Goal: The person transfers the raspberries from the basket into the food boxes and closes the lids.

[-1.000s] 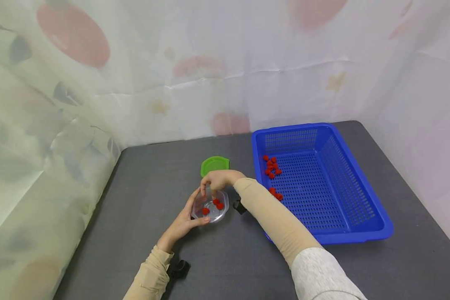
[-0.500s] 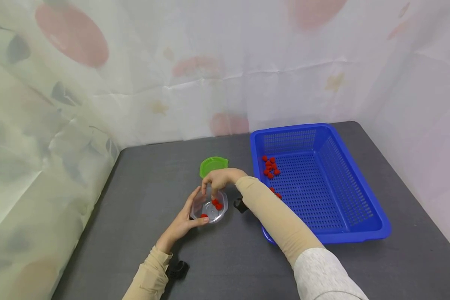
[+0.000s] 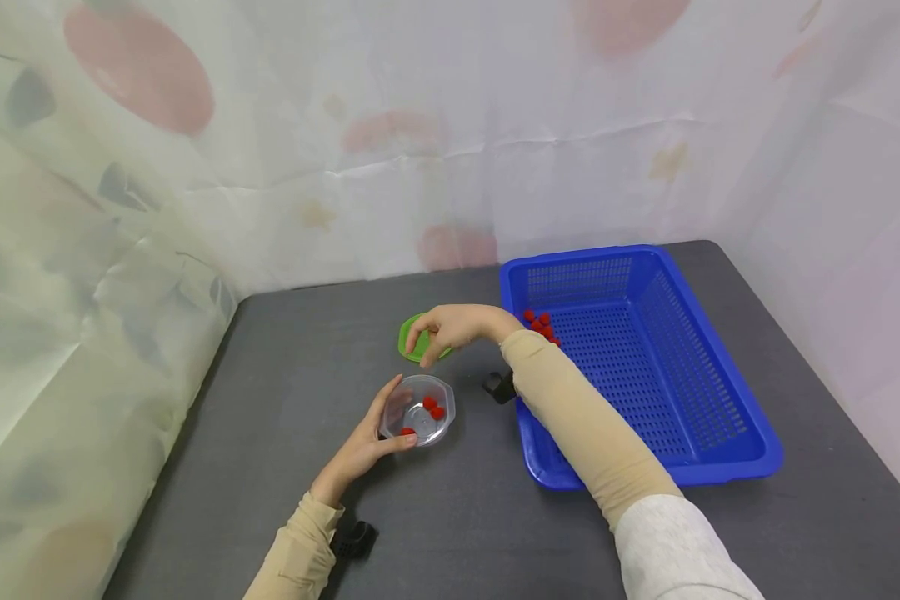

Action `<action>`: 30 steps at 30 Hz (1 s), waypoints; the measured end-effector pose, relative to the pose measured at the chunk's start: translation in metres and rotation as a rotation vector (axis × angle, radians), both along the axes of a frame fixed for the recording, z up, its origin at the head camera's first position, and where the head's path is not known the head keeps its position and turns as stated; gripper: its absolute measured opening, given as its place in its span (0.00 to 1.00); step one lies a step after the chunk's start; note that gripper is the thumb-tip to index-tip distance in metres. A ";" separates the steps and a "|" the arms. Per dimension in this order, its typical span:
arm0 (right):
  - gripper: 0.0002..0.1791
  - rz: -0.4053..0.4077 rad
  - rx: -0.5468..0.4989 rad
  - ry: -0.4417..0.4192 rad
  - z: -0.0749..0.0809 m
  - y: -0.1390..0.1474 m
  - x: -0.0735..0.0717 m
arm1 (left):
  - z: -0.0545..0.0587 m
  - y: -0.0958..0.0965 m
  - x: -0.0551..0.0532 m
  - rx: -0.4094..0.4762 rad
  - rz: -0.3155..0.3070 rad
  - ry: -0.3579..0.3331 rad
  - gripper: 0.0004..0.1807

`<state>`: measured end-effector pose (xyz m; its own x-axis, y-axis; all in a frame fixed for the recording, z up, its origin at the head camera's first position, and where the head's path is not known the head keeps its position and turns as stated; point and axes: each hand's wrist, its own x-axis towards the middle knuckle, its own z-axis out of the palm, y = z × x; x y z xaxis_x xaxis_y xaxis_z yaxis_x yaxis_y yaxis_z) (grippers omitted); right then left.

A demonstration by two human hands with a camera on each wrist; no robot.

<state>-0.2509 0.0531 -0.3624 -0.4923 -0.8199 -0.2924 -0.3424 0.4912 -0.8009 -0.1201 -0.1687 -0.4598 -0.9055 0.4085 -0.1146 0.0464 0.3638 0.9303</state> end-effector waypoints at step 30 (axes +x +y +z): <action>0.22 -0.423 -0.097 -0.076 -0.013 0.148 0.010 | -0.010 0.004 -0.003 0.011 0.005 0.007 0.52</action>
